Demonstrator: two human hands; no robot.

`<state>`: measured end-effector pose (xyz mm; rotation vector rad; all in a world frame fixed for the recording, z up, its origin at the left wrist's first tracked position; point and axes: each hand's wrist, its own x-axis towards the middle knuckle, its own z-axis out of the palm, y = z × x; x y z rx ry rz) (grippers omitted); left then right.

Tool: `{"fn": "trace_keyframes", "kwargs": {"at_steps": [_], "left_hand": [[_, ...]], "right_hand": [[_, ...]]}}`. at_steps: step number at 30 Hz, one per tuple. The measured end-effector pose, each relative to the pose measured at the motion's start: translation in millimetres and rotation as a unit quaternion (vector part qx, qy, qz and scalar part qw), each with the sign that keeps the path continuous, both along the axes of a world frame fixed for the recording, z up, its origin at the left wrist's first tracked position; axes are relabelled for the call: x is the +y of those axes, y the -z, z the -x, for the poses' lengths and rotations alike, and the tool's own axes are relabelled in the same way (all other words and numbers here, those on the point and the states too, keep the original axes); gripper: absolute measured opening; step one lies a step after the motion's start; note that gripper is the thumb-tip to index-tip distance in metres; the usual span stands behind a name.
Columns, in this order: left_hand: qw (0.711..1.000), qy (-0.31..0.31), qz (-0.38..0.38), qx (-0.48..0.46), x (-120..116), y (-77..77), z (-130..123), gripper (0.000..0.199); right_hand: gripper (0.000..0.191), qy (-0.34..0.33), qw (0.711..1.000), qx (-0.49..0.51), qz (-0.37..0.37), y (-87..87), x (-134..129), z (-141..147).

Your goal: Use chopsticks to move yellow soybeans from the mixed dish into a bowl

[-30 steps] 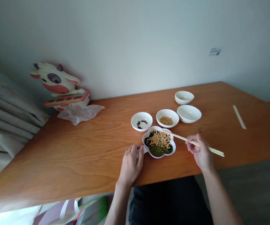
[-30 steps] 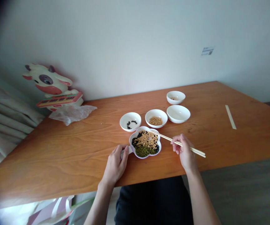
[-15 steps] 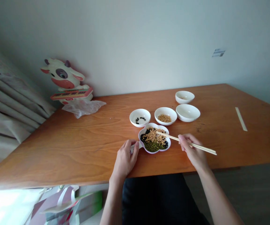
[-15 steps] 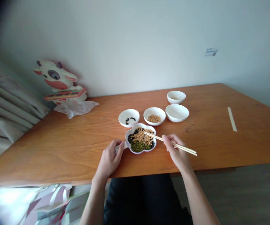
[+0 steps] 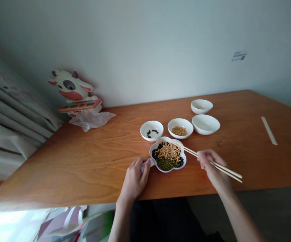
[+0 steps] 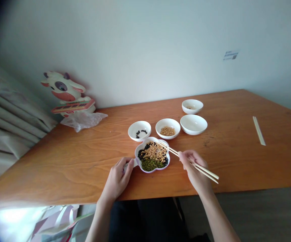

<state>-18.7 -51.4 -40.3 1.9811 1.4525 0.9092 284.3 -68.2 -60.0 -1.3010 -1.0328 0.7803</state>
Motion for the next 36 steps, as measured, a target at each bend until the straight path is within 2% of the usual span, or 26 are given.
{"fn": "trace_keyframes", "kwargs": {"at_steps": [4,7,11,13,15,17,19,23,28,32,36], "left_hand": [[1.000,0.003,0.010,-0.005,0,-0.4,0,0.024],[1.000,0.004,0.018,-0.007,-1,-1.0,1,0.023],[1.000,0.004,0.029,-0.007,-2,-2.0,1,0.022],[0.999,0.005,0.035,-0.008,-2,-2.3,1,0.022],[0.999,0.003,0.039,-0.007,-3,-2.2,0,0.022],[0.999,-0.001,0.042,-0.004,-3,-1.8,0,0.021],[0.999,-0.004,0.044,-0.003,-4,-1.4,0,0.021],[0.999,-0.005,0.052,0.000,-4,-1.1,1,0.021],[0.998,-0.011,0.057,0.007,-5,-0.7,1,0.019],[0.998,-0.012,0.056,0.009,-6,0.0,2,0.018],[0.998,-0.006,0.062,0.009,-5,-0.8,3,0.018]], "right_hand": [[0.046,-0.048,0.999,0.014,-0.018,-3.9,-1,-4],[0.044,-0.116,0.993,0.000,-0.018,-19.9,8,-13],[0.035,-0.209,0.976,-0.059,-0.014,-59.4,45,-28],[0.028,-0.283,0.955,-0.095,0.002,-77.9,71,-32],[0.023,-0.351,0.929,-0.120,0.018,-88.5,95,-34],[0.026,-0.375,0.919,-0.121,0.015,-89.0,111,-35],[0.033,-0.359,0.928,-0.102,-0.001,-81.5,116,-36],[0.042,-0.316,0.947,-0.058,-0.010,-61.4,108,-36],[0.053,-0.317,0.948,-0.026,0.007,-48.7,101,-26],[0.053,-0.335,0.941,-0.044,0.011,-47.1,97,-22],[0.057,-0.353,0.932,-0.077,0.011,-56.6,95,-33]]}}
